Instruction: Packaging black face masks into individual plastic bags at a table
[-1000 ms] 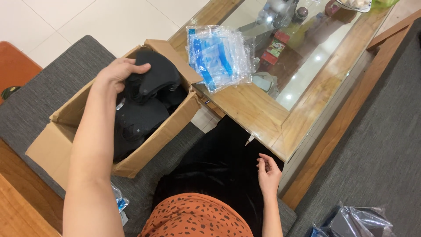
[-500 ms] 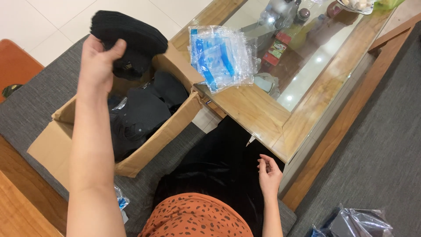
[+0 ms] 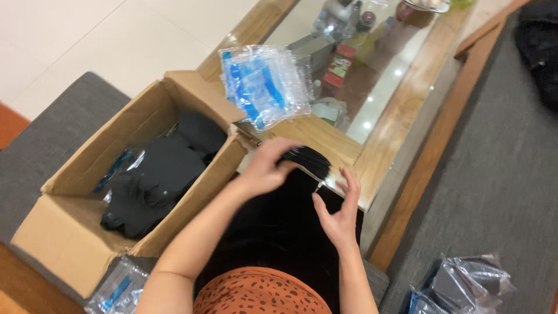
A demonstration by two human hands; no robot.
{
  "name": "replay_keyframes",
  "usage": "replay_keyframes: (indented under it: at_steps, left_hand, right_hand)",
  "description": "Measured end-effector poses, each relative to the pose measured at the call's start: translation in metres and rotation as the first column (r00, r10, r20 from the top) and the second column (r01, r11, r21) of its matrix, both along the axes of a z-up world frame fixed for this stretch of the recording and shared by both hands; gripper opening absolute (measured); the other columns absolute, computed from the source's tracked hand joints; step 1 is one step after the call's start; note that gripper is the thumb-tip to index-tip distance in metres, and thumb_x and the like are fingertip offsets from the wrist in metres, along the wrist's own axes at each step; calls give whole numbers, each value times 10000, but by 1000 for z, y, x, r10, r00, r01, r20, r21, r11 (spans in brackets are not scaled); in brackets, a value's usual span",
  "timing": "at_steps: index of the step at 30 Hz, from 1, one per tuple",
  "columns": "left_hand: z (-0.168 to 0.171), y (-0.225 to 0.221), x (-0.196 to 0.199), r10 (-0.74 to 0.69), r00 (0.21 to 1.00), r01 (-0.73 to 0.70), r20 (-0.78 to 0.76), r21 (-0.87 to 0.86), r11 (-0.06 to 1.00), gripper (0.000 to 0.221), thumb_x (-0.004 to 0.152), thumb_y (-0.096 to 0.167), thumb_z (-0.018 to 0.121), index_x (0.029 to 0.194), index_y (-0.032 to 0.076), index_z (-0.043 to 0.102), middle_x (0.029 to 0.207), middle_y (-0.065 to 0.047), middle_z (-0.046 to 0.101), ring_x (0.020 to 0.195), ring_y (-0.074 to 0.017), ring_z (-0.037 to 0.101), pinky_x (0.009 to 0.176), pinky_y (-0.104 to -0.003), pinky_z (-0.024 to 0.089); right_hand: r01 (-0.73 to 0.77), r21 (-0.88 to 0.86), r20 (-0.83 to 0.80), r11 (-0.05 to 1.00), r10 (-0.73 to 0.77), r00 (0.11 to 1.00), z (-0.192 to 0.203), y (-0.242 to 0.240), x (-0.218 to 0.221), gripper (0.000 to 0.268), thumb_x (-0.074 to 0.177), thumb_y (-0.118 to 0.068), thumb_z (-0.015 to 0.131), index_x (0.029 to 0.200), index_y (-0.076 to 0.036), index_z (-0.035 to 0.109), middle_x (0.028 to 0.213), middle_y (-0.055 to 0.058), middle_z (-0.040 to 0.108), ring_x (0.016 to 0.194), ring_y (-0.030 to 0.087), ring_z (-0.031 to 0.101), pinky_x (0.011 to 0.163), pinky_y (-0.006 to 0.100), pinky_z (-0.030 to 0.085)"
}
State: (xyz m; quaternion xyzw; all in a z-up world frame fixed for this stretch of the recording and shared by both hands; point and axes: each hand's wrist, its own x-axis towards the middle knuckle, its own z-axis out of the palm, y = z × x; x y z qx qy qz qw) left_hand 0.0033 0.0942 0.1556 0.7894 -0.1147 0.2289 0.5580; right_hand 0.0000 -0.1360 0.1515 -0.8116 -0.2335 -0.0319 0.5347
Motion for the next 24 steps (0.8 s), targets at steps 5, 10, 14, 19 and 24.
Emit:
replay_keyframes:
  at_steps: [5, 10, 14, 19, 24]
  left_hand:
    - [-49, -65, 37, -103, 994, 99, 24, 132, 986, 377, 858, 152, 804, 1215, 142, 684, 1120, -82, 723, 1128, -339, 656, 1041, -529, 444]
    - [-52, -91, 45, -37, 995, 73, -93, 428, 901, 574, 930, 261, 723, 1461, 203, 511, 1289, -71, 633, 1303, -304, 526, 1195, -616, 248]
    - [-64, -107, 57, -83, 985, 140, -148, 430, 892, 746, 947, 137, 695, 1581, 169, 304, 1301, -133, 556, 1357, -340, 462, 1236, -676, 153]
    - [-60, -113, 53, -65, 996, 88, -65, 481, 872, 705, 935, 111, 701, 1547, 177, 356, 1335, -92, 538, 1396, -288, 440, 1274, -646, 105]
    - [-75, -113, 53, -28, 998, 51, -50, 549, 835, 501, 943, 134, 660, 1393, 158, 443, 1184, -64, 527, 1285, -264, 490, 1243, -665, 139]
  right_hand:
    - [93, 158, -18, 983, -91, 996, -39, -21, 37, 688, 880, 38, 698, 1488, -14, 381, 1301, 171, 539, 1251, 257, 508, 1102, 456, 396]
    - [194, 208, -139, 959, -167, 976, -124, -53, 63, 490, 943, 9, 670, 1389, -31, 469, 1224, 141, 606, 1147, 212, 565, 1037, 420, 444]
    - [257, 266, -344, 929, -158, 926, -124, -47, 68, 425, 1005, -112, 617, 1392, -87, 442, 1274, 149, 607, 1126, 237, 606, 1013, 461, 477]
    - [231, 318, -269, 919, -146, 952, -120, -50, 65, 458, 980, -60, 580, 1409, -92, 424, 1252, 136, 571, 1098, 213, 589, 1027, 454, 468]
    - [278, 237, -301, 931, -201, 932, -140, -55, 65, 410, 958, -52, 513, 1363, -90, 453, 1230, 134, 585, 1088, 235, 583, 997, 471, 460]
